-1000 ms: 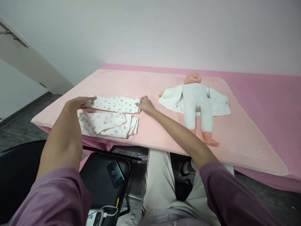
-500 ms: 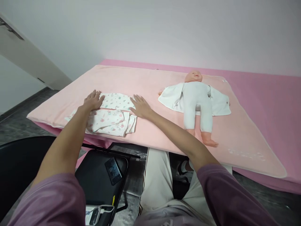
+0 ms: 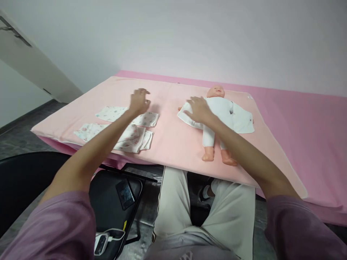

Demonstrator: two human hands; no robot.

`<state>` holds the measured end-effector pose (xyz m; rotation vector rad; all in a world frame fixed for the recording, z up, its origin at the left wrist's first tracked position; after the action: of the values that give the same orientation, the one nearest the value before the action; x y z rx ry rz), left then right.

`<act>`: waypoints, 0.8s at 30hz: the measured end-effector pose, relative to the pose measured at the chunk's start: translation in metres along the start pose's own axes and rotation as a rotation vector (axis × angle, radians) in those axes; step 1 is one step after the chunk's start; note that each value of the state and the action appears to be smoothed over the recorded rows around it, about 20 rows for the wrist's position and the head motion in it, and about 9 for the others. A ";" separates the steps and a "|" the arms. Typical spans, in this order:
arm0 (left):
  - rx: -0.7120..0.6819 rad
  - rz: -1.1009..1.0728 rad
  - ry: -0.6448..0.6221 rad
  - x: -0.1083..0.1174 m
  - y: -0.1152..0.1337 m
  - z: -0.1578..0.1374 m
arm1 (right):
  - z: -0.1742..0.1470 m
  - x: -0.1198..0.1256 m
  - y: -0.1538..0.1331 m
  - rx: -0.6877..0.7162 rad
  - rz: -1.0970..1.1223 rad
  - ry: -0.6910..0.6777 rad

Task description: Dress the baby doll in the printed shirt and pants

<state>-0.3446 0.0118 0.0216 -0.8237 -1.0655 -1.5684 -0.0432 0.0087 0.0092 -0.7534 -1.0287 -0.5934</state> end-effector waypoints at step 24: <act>-0.029 -0.128 0.117 -0.160 0.252 0.021 | 0.033 -0.007 0.127 -0.270 -0.254 -0.207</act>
<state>-0.0616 0.0687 -0.0574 -0.6849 -1.0293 -1.7217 0.0309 0.1131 -0.0213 -0.9421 -1.2611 -0.8996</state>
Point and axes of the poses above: each hand's wrist, its own z-axis towards the middle knuckle, its own x-axis out of the back of the hand, y = z × x, the point moved 10 cm from there along z, towards the middle knuckle, and after that the axes turned 1 degree about y, right-handed, at the moved point
